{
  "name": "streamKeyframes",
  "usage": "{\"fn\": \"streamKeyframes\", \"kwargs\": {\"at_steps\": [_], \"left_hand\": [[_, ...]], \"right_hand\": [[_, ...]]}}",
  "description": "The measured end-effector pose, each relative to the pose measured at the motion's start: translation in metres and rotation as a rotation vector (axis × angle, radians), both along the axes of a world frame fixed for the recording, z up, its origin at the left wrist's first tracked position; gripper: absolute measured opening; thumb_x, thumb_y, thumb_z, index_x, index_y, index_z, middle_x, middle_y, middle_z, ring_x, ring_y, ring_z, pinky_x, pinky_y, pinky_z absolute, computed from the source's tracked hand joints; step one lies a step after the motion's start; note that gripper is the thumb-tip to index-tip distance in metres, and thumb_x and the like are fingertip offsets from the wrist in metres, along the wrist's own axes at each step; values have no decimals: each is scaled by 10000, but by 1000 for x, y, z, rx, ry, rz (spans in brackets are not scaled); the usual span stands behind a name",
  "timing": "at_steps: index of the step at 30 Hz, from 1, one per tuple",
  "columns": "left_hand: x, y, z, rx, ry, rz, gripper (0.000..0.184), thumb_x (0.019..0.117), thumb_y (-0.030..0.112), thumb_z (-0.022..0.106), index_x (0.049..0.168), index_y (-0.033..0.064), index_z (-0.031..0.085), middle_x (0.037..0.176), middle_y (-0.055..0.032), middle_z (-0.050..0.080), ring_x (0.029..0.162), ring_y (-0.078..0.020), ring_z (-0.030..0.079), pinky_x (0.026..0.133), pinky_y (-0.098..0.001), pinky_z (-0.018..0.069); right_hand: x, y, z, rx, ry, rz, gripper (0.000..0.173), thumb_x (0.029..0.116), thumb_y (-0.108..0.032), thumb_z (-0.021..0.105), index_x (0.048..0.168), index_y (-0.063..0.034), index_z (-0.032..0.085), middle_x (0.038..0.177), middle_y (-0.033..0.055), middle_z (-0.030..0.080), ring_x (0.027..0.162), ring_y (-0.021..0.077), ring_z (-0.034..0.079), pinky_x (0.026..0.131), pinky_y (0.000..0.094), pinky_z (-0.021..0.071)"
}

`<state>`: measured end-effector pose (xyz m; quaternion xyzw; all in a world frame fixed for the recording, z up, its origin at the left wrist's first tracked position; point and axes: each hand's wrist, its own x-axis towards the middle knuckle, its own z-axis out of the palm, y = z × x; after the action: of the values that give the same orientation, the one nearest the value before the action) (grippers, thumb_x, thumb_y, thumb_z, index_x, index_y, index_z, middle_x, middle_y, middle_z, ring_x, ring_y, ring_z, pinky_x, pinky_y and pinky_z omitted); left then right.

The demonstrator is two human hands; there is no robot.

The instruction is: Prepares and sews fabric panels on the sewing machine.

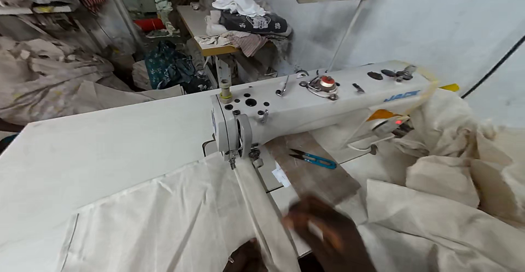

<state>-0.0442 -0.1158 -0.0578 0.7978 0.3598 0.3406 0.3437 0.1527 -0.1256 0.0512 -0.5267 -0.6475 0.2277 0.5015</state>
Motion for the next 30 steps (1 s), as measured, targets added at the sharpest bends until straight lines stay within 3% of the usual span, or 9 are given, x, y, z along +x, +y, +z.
{"fn": "streamKeyframes", "kwargs": {"at_steps": [2,4,7,11,15,18,23,25,30], "left_hand": [[-1,0,0,16,4,-7,199,912,-57,553,926,-78,751,1074,-252,725,1141,-383,673,1034,-431,510],[-2,1,0,30,6,-16,200,911,-62,556,921,-70,755,1065,-244,729,1142,-378,674,1038,-422,509],[-4,2,-1,39,-11,-36,193,907,-68,560,918,-65,753,1060,-236,730,1156,-371,667,1060,-414,495],[-2,1,-2,41,-2,-15,196,900,-76,555,889,-57,750,1051,-223,729,1152,-354,664,1052,-397,496],[-2,2,-1,61,24,-16,197,894,-83,557,877,-51,751,1037,-211,735,1158,-356,664,1055,-395,495],[-2,3,1,56,40,-15,208,897,-86,552,883,-44,755,1046,-208,735,1166,-359,658,1054,-404,495],[-2,0,-2,98,51,17,210,884,-90,560,872,-31,760,1056,-194,737,1166,-340,664,1045,-385,506],[-2,-1,-1,96,59,27,210,878,-96,561,873,-29,760,1062,-191,738,1164,-342,665,1039,-388,509],[0,-3,2,98,71,55,222,855,-102,568,859,-5,767,1055,-173,743,1164,-325,669,1029,-378,517]], "right_hand": [[22,51,-57,-10,-405,-358,179,928,-33,643,1034,32,773,955,185,704,860,277,705,765,377,601],[29,68,-84,-125,-568,-402,211,910,45,654,1096,65,752,1008,254,685,943,413,693,790,498,594],[24,58,-98,-24,-580,-382,138,839,90,673,916,41,777,877,209,683,824,378,697,682,460,599],[24,52,-100,-48,-577,-391,233,888,25,689,1111,58,748,1008,231,698,916,389,707,751,472,606],[23,48,-97,-49,-484,-353,115,871,33,680,935,34,775,908,201,687,858,367,694,730,457,597],[24,52,-99,-57,-534,-392,250,904,-8,689,1142,46,744,1057,229,703,962,393,704,790,476,605],[25,55,-88,-169,-399,-328,157,938,-6,625,987,36,768,989,219,684,953,370,675,835,466,572],[23,61,-88,-179,-382,-362,192,934,32,572,1022,47,743,1034,237,686,1000,392,678,860,481,570],[18,70,-66,-497,-408,-204,277,959,53,501,1093,22,742,1196,243,628,1162,386,595,985,473,491]]}}
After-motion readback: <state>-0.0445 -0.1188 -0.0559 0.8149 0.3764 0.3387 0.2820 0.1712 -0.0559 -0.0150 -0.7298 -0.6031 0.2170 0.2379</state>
